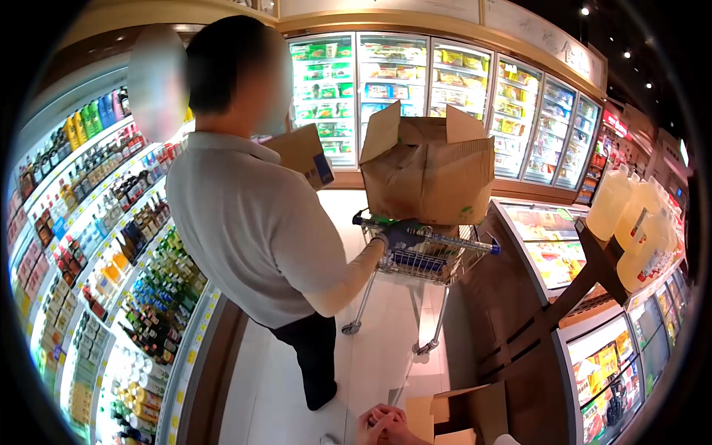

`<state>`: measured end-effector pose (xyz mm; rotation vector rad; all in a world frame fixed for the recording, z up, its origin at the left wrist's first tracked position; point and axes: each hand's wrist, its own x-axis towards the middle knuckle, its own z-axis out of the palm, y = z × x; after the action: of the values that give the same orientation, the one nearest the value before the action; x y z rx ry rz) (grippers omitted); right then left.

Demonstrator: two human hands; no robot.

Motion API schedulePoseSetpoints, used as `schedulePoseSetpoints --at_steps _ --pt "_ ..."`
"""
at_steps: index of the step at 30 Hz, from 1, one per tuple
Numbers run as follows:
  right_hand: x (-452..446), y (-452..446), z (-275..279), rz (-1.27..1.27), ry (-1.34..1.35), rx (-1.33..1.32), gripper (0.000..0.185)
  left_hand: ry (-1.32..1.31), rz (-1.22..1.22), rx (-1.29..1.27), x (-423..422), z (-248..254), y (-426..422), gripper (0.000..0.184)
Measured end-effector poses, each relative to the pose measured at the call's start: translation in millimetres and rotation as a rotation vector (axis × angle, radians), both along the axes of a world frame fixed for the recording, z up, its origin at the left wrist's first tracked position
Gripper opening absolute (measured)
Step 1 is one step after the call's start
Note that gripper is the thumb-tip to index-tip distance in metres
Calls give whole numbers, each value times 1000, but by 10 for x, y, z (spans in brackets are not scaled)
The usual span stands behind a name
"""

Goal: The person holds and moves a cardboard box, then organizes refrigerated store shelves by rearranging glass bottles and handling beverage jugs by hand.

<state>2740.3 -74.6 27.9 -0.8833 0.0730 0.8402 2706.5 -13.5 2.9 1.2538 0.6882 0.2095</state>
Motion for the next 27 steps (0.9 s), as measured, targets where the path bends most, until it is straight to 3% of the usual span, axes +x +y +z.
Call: schedulePoseSetpoints --at_steps 1,2,3,6,7,9,11,13,15,17,18,19,21,22,23,25,26,27 --pt "62 50 7 -72 58 -108 21 -62 87 188 65 -45 16 35" --pt "146 46 -80 -51 -38 -105 20 -103 88 -96 127 -177 84 31" --pt "219 73 -236 -70 -38 -111 20 -102 69 -103 192 -288 127 31" --pt "348 104 -643 -141 -1214 -643 24 -204 -132 -235 441 -123 275 22" --pt "329 192 -656 -156 -1208 -658 24 -202 -151 -241 484 -212 332 22" --pt "372 431 -686 -266 -615 -761 27 -291 -282 -123 663 -468 486 13" --pt "514 521 -898 -205 -567 -707 29 -306 -242 -133 764 -112 658 16" --pt "622 819 -947 -515 -580 -623 32 -294 -426 45 862 40 931 18" --pt "710 1016 -969 -550 -557 -655 33 -346 -436 64 946 251 1136 18" --pt "774 1225 -978 -604 -493 -706 35 -269 -383 -162 1006 179 1251 17" --pt "789 1230 -429 -437 -556 -649 30 -264 -387 -153 1047 139 1327 17" --pt "812 1265 -555 -439 -551 -642 30 -312 -457 -272 1103 95 1401 23" --pt "814 1328 -956 -481 -884 -852 24 -351 -521 -386 1162 87 1563 28" --pt "821 1316 -1004 -200 -480 -1010 19 -313 -651 -532 1177 154 1649 34" --pt "790 1323 -1060 -200 -471 -1003 19 -270 -781 -681 1188 212 1716 40" --pt "715 1301 -1163 -208 -433 -805 18 -317 -831 -596 1248 58 1764 43" --pt "729 1279 -2023 -450 -307 -380 18 -198 -864 -548 1274 -309 1772 42" --pt "752 1293 -2010 -455 -304 -379 18 -81 -893 -499 1268 -557 1756 42"
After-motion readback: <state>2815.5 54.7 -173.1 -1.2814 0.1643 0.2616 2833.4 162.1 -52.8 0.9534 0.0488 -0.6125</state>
